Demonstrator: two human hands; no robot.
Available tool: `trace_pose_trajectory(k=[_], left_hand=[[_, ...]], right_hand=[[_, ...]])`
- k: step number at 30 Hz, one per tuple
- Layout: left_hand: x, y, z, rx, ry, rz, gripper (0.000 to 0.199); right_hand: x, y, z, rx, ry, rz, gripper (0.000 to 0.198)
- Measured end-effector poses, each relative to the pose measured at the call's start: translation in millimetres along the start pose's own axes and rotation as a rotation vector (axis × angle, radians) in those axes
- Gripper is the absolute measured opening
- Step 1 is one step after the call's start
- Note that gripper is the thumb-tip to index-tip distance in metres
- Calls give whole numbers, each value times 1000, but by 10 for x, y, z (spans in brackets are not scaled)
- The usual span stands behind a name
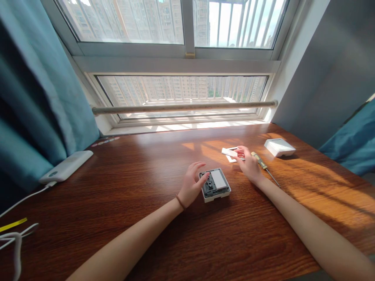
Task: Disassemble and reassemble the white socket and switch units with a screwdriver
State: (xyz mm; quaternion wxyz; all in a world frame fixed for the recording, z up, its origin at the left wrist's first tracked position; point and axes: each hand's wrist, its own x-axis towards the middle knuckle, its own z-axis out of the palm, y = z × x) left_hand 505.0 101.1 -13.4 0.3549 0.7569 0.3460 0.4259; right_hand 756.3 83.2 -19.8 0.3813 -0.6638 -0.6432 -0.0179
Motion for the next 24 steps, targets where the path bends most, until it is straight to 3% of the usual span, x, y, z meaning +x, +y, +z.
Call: trace_pose_trajectory(k=[3,6,9,12,17,20,24], left_hand=[[68,75,-87,-211,36,-165,33],[106,185,-170,-445,-156,-310,35],[100,280,-214,-510,-352,-408,32],[87,337,-235,-582,-422,-475,31],[97,372,-281,-651,-468,-567,32],[94,367,-291,-653,-510,-559,47],[71,350,-256,-663,-384,-525,53]], right_hand=[[-167,-326,-90,496,-108,-178,36],[-327,-578,-160,710,-274,-271,40],[-409,-698,-194,763,-367,-304,42],[-419,-741,-209,801,-369,-278,40],[-415,-781,-213,884,-396,-219,38],[-437,-795,-193,895,-369,-171,38],[-476,-803,-158,849,-290,-188,53]])
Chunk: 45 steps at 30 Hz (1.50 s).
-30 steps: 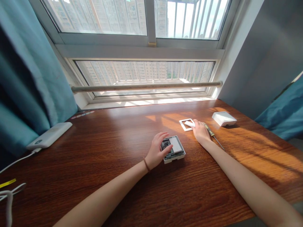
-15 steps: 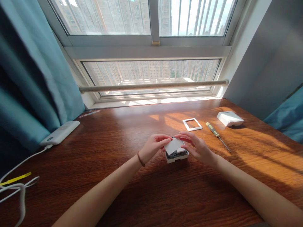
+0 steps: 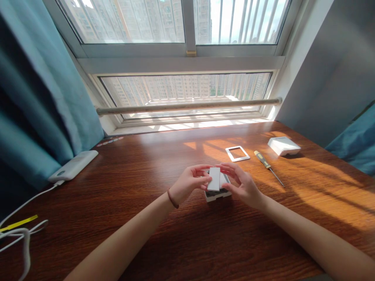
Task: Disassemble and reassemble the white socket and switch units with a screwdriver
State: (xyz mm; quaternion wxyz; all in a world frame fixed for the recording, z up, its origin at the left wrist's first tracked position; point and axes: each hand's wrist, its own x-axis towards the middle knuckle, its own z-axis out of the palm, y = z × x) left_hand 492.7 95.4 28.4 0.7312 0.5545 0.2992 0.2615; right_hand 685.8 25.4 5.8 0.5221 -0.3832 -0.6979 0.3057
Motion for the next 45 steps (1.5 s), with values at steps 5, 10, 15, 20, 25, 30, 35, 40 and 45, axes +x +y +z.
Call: trace_pose_trajectory(k=[5,10,15,20,25,30,35,40,45], left_hand=[[2,-36,38,24,80,24,51],[-3,-18,7,144,-26,148,55],[-10,0,-64,637,3,398,61],[-22,53,-118,1028,109,507,50],[-19,54,-154,1219,128,429,48],[-10,-33,-147,1276,100,407,53],[-13,-67,-144,1355,89,460,53],[-16,-63,-149,1407,91,479,55],[-17,-44,-149,1393,76,469,57]], right_hand=[[-33,30,45,-72,-1,0,74],[-33,48,41,-84,24,20,69],[-3,37,3,-166,-2,20,61],[17,49,2,-253,-67,31,64],[17,64,0,-315,-30,-10,44],[22,81,-10,-442,-6,-112,30],[2,58,-4,-658,-136,-328,29],[-21,45,13,-812,-250,-394,28],[-18,61,9,-820,-238,-419,28]])
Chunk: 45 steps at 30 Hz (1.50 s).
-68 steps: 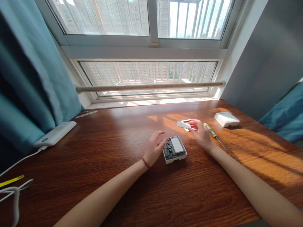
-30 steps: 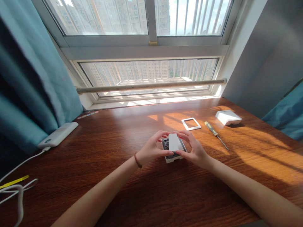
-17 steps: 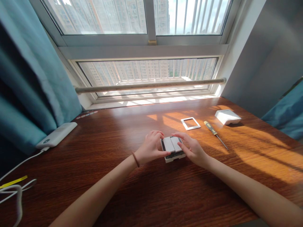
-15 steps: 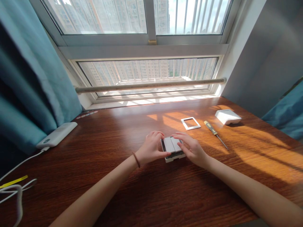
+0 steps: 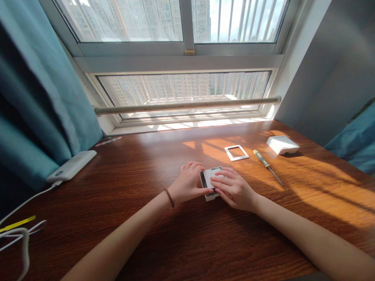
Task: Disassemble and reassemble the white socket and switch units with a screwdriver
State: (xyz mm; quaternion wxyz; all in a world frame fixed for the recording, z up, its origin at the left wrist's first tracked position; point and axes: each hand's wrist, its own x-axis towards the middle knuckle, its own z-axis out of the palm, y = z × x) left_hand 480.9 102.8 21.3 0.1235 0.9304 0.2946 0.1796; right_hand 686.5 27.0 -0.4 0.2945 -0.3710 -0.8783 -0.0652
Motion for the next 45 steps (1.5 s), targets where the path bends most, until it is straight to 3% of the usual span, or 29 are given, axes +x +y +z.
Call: trace_pose_trajectory(k=[16,36,42,45], left_hand=[[-15,32,43,-44,11,15,52],[-24,135,-4,105,-30,39,42],[-72,201,51,178,-55,60,62],[-84,204,81,190,-72,57,66]], right_hand=[[-10,-12,40,95,56,5,30],[27,-24,38,165,70,33,27],[-9,-24,36,177,83,8,33],[-3,-32,37,288,186,129,27]])
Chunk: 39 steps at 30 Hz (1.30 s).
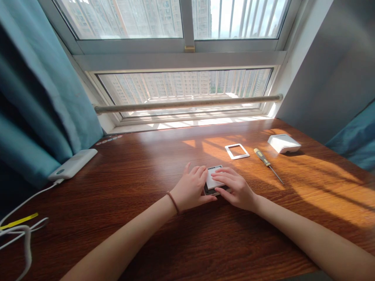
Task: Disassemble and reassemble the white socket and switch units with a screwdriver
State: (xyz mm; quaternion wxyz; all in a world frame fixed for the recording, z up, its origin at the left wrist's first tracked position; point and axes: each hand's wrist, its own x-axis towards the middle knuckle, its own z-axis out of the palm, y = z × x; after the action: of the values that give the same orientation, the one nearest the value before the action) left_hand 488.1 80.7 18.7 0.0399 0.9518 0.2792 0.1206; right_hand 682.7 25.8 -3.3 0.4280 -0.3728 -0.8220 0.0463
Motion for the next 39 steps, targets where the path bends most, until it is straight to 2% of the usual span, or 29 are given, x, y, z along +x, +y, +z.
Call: trace_pose_trajectory(k=[3,7,12,18,23,28,31,35,37,39], left_hand=[[1,-21,22,-24,-18,-6,67],[3,-60,47,-54,-21,0,68],[7,-81,55,-55,-28,12,70],[26,-91,17,-59,-9,30,73],[42,-137,5,-78,28,75,78],[37,-213,50,-98,44,98,83],[31,-244,87,-78,35,184,85],[22,-260,127,-42,16,263,80],[18,-261,138,-30,18,253,80],[15,-259,143,-26,28,241,78]], right_hand=[[21,0,-8,115,149,230,10],[41,29,-31,258,208,453,9],[43,63,-38,387,210,587,14],[62,195,-74,450,254,653,28],[79,354,-73,640,323,749,38],[54,432,-109,296,276,719,39],[24,549,-194,140,263,715,46],[-47,860,-310,-105,265,651,17],[-105,1035,-335,-199,234,598,22],[-169,1181,-333,-268,194,555,18]])
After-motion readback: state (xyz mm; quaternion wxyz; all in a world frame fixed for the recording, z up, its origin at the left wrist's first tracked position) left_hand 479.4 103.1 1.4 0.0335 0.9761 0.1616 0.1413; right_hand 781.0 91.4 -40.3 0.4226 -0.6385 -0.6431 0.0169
